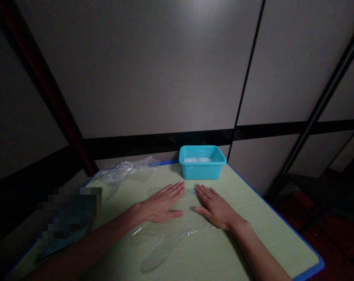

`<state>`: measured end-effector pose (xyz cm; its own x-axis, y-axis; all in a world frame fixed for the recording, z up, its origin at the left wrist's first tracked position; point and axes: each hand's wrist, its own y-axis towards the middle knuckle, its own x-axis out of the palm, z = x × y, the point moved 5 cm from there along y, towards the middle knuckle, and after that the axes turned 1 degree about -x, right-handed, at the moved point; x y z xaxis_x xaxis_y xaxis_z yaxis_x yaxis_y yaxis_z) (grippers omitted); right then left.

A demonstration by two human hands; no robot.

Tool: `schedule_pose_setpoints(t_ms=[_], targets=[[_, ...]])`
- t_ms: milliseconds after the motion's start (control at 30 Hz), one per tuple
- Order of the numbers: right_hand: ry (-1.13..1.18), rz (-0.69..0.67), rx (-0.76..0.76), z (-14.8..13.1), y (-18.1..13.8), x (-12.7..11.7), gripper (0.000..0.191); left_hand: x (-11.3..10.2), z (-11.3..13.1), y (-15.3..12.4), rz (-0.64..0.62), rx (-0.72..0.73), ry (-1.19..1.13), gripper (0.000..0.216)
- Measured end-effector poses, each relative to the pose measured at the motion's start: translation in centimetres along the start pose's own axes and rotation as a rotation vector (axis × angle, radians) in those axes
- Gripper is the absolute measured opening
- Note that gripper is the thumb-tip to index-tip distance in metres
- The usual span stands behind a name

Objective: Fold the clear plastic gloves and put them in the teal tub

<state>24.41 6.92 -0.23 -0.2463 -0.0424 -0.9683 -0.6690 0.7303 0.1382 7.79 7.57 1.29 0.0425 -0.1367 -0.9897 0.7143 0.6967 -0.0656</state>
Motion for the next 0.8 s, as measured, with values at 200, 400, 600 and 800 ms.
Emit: schedule_pose_setpoints(t_ms=[200,400,600,800], targets=[[-0.052,-0.007,0.079,1.3,-0.2,0.3,0.064,0.3,-0.4,-1.4,-0.037,-0.018,-0.019,0.077],[-0.008,0.063,0.046,0.8,-0.2,-1.1,0.059,0.2,-0.6,-1.5,-0.042,-0.032,-0.019,0.072],[0.067,0.013,-0.091,-1.7,0.3,-1.4,0.055,0.4,-0.3,-0.7,0.016,-0.020,-0.049,0.066],[0.073,0.050,0.028,0.3,-0.2,-1.9,0.049,1.1,0.0,-0.5,0.048,0.001,-0.043,0.065]])
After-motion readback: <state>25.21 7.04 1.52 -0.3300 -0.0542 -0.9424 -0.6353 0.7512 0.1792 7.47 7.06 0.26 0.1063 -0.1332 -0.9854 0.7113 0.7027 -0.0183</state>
